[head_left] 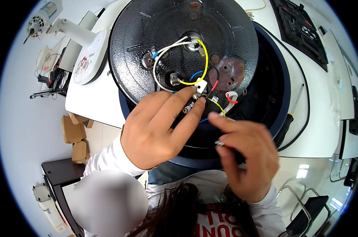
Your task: The person disassembles a circular appliance base, removes a cover, and uses a screwdriver to adjust internal wiring and components. They then reassemble the cover and continue tightening screws.
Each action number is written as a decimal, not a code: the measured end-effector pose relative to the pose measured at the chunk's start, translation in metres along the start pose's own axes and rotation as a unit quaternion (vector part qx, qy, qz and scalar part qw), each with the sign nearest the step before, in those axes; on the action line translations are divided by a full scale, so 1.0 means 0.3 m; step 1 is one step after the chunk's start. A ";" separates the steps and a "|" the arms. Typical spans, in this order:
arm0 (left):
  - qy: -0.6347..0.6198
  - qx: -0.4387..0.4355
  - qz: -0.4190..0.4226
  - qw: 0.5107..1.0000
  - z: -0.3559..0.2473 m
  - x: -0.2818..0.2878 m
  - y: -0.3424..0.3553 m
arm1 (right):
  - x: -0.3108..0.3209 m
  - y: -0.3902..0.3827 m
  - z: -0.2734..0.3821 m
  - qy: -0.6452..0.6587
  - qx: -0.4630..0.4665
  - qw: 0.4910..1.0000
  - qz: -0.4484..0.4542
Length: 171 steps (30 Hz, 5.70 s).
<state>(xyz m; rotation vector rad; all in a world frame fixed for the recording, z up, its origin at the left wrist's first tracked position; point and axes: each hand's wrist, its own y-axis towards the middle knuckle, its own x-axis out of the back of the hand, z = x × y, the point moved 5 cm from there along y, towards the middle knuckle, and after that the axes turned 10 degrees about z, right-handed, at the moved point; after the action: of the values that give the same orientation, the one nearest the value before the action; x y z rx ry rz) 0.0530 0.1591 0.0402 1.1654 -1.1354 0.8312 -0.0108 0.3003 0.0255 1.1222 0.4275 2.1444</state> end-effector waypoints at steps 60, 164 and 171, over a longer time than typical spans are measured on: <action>0.008 0.202 -0.056 0.978 -0.026 -0.011 -0.017 | 0.017 0.137 -0.085 -0.178 0.081 0.970 0.147; -0.079 0.172 -0.047 0.981 0.006 0.006 0.020 | 0.104 -0.016 -0.153 0.024 0.013 1.000 -0.008; -0.215 0.224 -0.057 0.949 0.026 -0.016 0.011 | 0.104 -0.020 -0.158 0.037 0.014 0.999 -0.011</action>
<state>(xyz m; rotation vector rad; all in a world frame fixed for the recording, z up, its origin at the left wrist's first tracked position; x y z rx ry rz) 0.0468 0.1525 0.0363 1.8414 -1.2480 0.7863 -0.0596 0.3270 0.0135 1.0512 0.5023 2.1729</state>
